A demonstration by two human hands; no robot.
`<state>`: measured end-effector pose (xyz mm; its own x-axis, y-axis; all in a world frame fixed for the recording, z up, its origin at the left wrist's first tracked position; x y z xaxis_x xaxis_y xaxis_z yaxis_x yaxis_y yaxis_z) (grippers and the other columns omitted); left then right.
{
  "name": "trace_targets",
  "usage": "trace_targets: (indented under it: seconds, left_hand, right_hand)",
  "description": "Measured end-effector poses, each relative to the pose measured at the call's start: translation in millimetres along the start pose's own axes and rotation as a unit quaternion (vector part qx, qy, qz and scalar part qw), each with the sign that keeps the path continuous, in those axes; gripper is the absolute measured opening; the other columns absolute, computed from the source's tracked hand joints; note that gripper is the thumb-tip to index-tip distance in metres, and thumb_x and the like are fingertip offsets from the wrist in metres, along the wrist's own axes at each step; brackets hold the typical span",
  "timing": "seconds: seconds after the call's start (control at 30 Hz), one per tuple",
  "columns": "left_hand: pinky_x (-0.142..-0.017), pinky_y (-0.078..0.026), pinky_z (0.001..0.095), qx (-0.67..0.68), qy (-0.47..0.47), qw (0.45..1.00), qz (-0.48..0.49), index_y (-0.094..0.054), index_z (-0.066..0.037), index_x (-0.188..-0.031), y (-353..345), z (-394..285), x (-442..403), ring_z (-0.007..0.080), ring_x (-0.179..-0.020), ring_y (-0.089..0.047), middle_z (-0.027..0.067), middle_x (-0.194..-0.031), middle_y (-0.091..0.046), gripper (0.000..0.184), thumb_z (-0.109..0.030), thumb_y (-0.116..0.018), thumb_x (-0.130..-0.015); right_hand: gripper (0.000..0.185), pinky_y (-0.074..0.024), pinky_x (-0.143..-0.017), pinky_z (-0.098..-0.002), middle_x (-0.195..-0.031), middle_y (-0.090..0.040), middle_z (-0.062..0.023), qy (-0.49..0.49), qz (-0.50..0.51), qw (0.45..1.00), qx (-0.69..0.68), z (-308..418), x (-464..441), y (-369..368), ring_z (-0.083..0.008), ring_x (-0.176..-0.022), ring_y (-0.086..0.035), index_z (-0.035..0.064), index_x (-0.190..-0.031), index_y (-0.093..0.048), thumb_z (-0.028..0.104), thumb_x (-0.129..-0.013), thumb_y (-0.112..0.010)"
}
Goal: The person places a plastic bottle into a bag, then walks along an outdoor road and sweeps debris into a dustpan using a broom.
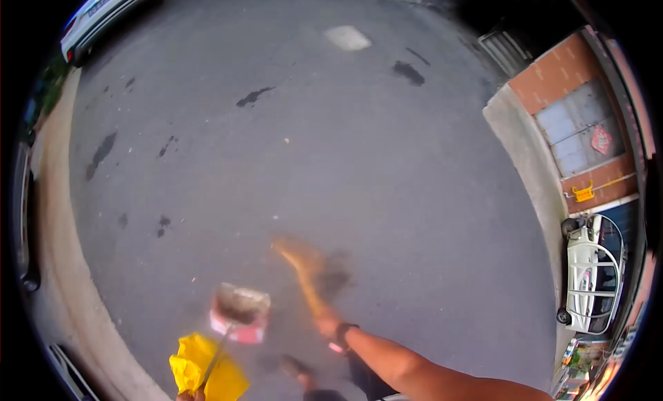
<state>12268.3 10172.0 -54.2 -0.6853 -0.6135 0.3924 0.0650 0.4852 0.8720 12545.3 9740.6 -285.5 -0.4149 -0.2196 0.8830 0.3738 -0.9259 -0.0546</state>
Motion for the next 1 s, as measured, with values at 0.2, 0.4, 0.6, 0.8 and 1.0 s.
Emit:
trace_targets:
  seconds: [0.2,0.4,0.6,0.8,1.0]
  left_hand:
    - [-0.055,-0.047,0.0436,0.07,0.144,0.987,0.016,-0.065,0.008,-0.077,29,-70,-6,0.0392,-0.058,-0.064,0.0252,-0.067,-0.064,0.028,-0.019,-0.068,-0.081]
    - [-0.048,-0.04,0.0396,0.013,0.094,0.995,-0.044,-0.053,0.006,-0.065,30,-85,-10,0.0214,-0.043,-0.045,0.0154,-0.052,-0.046,0.032,-0.019,-0.066,-0.081]
    - [-0.051,-0.044,0.0397,0.016,0.113,0.993,-0.03,-0.06,0.007,-0.072,33,-85,-9,0.025,-0.045,-0.051,0.0186,-0.055,-0.052,0.03,-0.021,-0.067,-0.082]
    - [-0.053,-0.046,0.0402,0.004,0.135,0.991,-0.012,-0.062,0.007,-0.074,34,-82,-9,0.028,-0.048,-0.055,0.0196,-0.057,-0.055,0.03,-0.022,-0.067,-0.081]
    - [-0.057,-0.05,0.0431,0.005,0.138,0.99,-0.007,-0.065,0.007,-0.076,37,-76,-9,0.0379,-0.056,-0.061,0.0245,-0.066,-0.061,0.031,-0.024,-0.067,-0.08]
  right_hand:
    - [0.075,-0.042,-0.043,-0.0278,-0.071,-0.058,-0.0006,-0.013,-0.014,0.989,0.15,89,115,28,-0.0101,-0.049,-0.05,0.0173,-0.157,-0.036,0.025,-0.091,-0.07]
    - [0.076,-0.0448,-0.042,-0.0312,-0.069,-0.062,-0.0047,0.094,-0.092,0.919,0.372,174,34,96,-0.0129,-0.049,-0.057,0.0154,-0.158,-0.033,0.021,-0.091,-0.069]
    - [0.059,-0.0455,-0.042,-0.035,-0.069,-0.063,-0.0067,0.026,-0.038,0.931,0.362,237,-62,52,-0.0166,-0.049,-0.058,0.0091,-0.144,-0.047,0.012,-0.088,-0.067]
    - [0.079,-0.0557,-0.06,-0.0375,-0.081,-0.072,-0.0176,0.06,0.057,0.852,0.517,118,-19,-10,-0.0243,-0.063,-0.07,0.005,-0.154,-0.036,0.017,-0.084,-0.069]
    - [0.075,-0.0525,-0.093,-0.0429,-0.118,-0.068,-0.0258,0.067,0.072,0.812,0.576,181,74,-18,-0.0396,-0.111,-0.065,0.0125,-0.153,-0.041,0.023,-0.085,-0.07]
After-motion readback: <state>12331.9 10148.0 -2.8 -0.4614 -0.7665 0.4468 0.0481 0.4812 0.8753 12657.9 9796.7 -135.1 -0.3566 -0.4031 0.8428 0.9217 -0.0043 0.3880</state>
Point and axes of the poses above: each hand's wrist, its own x-axis away from the middle knuckle, its own y-axis out of the back of the hand, z = x × y, the point moved 1 cm from there along -x, towards the middle knuckle
